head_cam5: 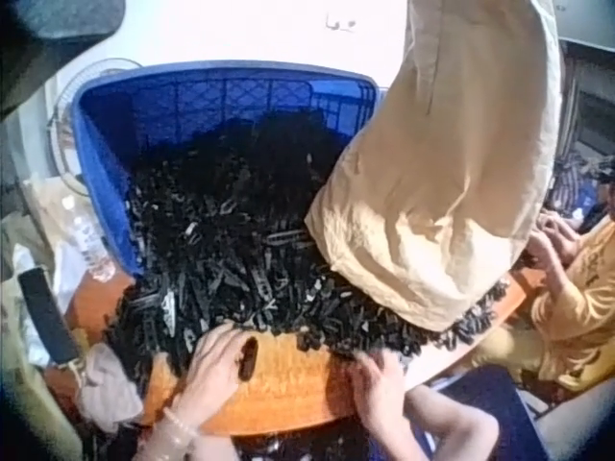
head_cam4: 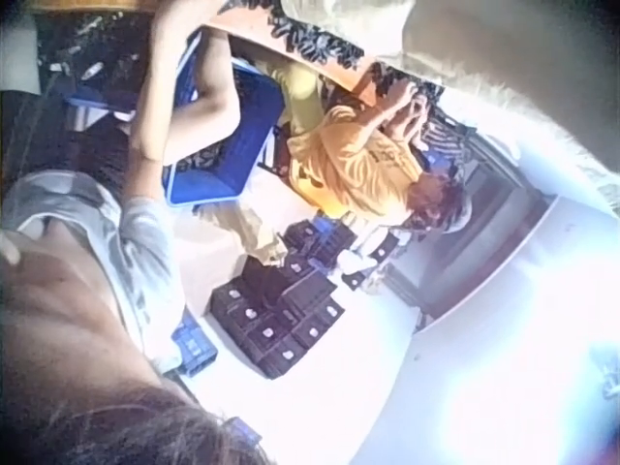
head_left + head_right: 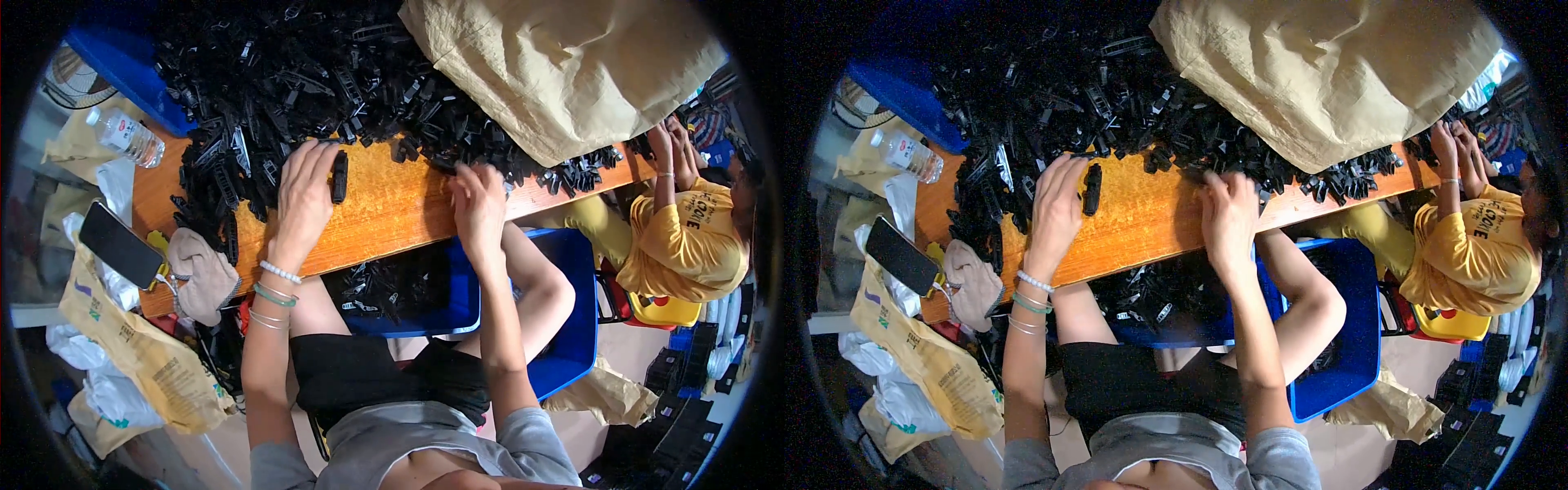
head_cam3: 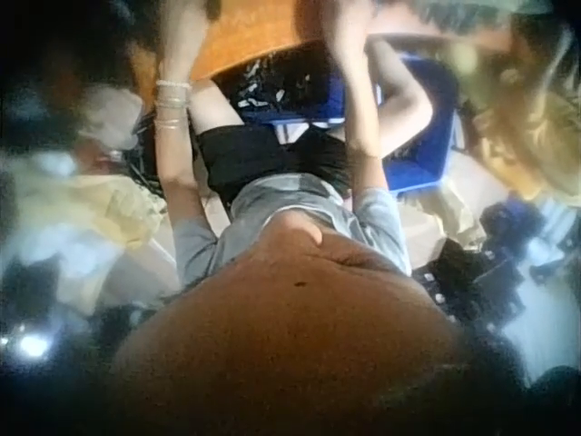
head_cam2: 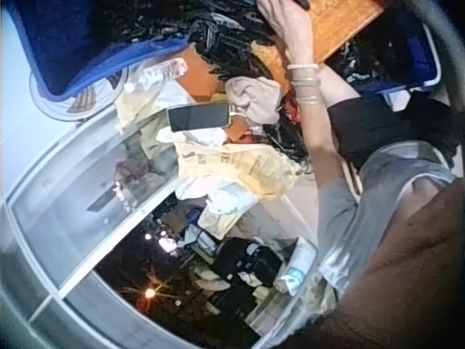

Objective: The person assembles plastic components by hand, taking small black parts from the table and fitting them together.

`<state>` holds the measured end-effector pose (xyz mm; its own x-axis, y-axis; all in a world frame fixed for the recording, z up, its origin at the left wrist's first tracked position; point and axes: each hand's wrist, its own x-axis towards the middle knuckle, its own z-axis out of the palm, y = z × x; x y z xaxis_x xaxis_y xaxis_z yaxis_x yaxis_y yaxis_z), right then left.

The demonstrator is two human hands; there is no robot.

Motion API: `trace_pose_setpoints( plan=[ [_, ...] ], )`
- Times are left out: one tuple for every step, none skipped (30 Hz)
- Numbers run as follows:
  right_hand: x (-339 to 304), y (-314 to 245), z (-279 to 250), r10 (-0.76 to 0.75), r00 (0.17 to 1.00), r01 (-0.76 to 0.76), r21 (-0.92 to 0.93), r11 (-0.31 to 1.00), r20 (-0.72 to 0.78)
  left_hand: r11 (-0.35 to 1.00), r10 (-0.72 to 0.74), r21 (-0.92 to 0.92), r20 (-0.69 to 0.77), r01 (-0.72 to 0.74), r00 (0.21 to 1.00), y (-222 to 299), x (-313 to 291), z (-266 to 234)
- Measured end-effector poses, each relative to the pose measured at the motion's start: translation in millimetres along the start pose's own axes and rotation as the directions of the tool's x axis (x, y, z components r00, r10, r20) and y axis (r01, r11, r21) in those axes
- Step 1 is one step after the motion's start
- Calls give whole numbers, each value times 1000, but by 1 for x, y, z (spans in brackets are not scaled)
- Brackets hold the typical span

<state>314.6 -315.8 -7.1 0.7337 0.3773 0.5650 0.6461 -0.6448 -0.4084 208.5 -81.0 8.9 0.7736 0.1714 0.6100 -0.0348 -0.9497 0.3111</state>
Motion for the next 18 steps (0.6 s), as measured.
trace_pose_setpoints(
  plan=[
    [9,2,7,17,1000,-16,-27,999,15,999,51,17,30,-51,998,-3,2,4],
    [15,2,12,34,999,-33,-55,998,28,998,52,19,31,-52,998,-4,1,5],
    [17,2,15,34,999,-32,-53,998,30,992,116,39,102,-121,988,-5,0,6],
    [17,3,17,-19,997,23,-54,998,77,980,179,53,174,-191,968,-5,-2,6],
    [17,3,18,-70,990,77,-55,995,124,978,196,33,173,-205,965,-5,-3,6],
    [16,0,18,-70,989,77,-51,996,128,979,192,35,177,-201,965,-3,-6,5],
    [13,-3,15,-69,977,59,52,997,204,987,160,-30,204,-157,966,1,-9,3],
    [9,-6,11,-74,958,32,152,988,279,990,129,-93,234,-110,964,7,-13,2],
    [6,-10,7,-69,957,4,226,974,282,986,119,-141,237,-87,964,14,-16,2],
    [5,-15,4,-67,956,1,225,974,285,979,68,-204,280,-10,958,21,-20,0],
    [6,-21,1,-38,955,-43,266,963,293,964,45,-265,278,32,960,25,-25,0],
    [7,-26,-3,-9,954,-87,303,949,300,942,25,-328,276,70,961,30,-28,2],
    [9,-30,-6,7,950,-123,358,926,311,941,27,-331,277,69,961,33,-32,3],
    [8,-30,-5,9,950,-125,355,926,311,915,-68,-378,208,144,976,36,-35,4],
    [8,-29,-2,52,909,-219,368,903,414,880,-167,-426,141,212,976,38,-38,5],
    [8,-29,0,89,854,-313,370,875,512,880,-167,-425,140,211,976,36,-42,5],
    [6,-30,2,95,855,-330,394,858,510,904,-139,-386,143,184,980,33,-45,5],
    [3,-31,5,95,855,-330,394,858,511,925,-111,-347,149,157,983,31,-47,4]
  ],
)
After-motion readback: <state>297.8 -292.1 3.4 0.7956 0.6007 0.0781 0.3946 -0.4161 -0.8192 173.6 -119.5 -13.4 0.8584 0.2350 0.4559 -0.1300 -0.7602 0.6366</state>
